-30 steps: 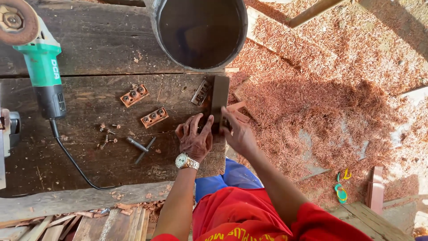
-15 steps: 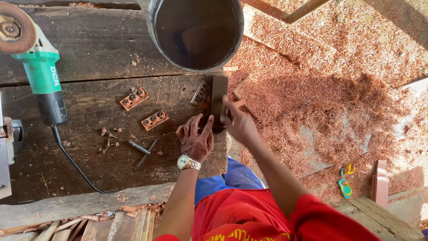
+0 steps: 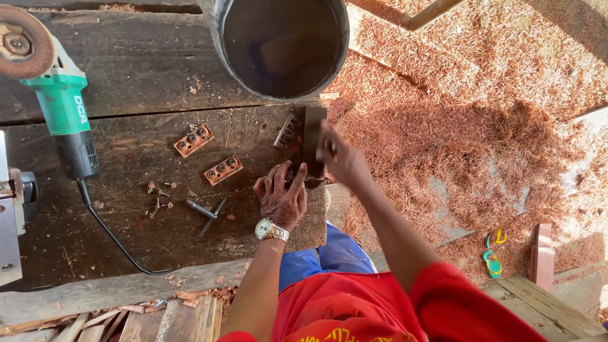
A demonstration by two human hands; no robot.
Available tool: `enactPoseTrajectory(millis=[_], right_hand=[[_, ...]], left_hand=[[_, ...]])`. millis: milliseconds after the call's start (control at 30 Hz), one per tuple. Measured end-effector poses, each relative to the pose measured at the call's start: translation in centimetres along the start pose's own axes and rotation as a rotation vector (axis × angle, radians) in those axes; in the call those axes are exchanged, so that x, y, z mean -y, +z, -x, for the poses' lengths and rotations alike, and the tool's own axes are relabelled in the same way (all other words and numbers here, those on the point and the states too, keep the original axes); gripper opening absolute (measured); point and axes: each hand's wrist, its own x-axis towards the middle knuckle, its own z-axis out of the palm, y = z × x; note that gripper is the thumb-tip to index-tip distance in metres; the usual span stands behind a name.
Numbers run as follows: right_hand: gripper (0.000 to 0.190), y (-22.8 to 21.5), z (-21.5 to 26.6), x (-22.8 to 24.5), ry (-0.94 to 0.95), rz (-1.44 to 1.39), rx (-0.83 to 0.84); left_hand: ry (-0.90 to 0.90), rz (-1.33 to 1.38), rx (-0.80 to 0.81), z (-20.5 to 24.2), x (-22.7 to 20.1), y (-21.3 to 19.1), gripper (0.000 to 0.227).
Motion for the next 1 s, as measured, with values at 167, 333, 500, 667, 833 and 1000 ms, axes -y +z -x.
enactPoseTrajectory(millis=[167, 333, 500, 667, 833, 1000], right_hand=[[0.063, -2.9, -1.5, 2.8, 0.035, -0.059, -0.013], [0.07, 1.9, 6.1, -0.3, -0.212, 0.006, -0.089], [0.064, -4.0, -2.8, 3.4, 0.097, -0.05, 0.044], [0.06, -2.1, -1.4, 1.6, 0.04, -0.057, 0.01], [0.063, 2.2, 3.4, -1.2, -0.588, 0.229, -0.487], [0.063, -4.2, -5.3, 3.0, 0.123, -0.084, 0.0]], left_hand=[[0.009, -0.024, -0.012, 0.1, 0.4, 0.8, 0.059], [-0.003, 0.063, -0.014, 0.0, 0.1, -0.4, 0.061], [0.023, 0.001, -0.02, 0.1, 0.3, 0.8, 0.061], [0.014, -0.009, -0.014, 0.1, 0.3, 0.7, 0.06], [-0.005, 0.062, -0.019, 0.1, 0.2, 0.0, 0.06], [0.008, -0.018, 0.008, -0.2, 0.2, 0.4, 0.06]])
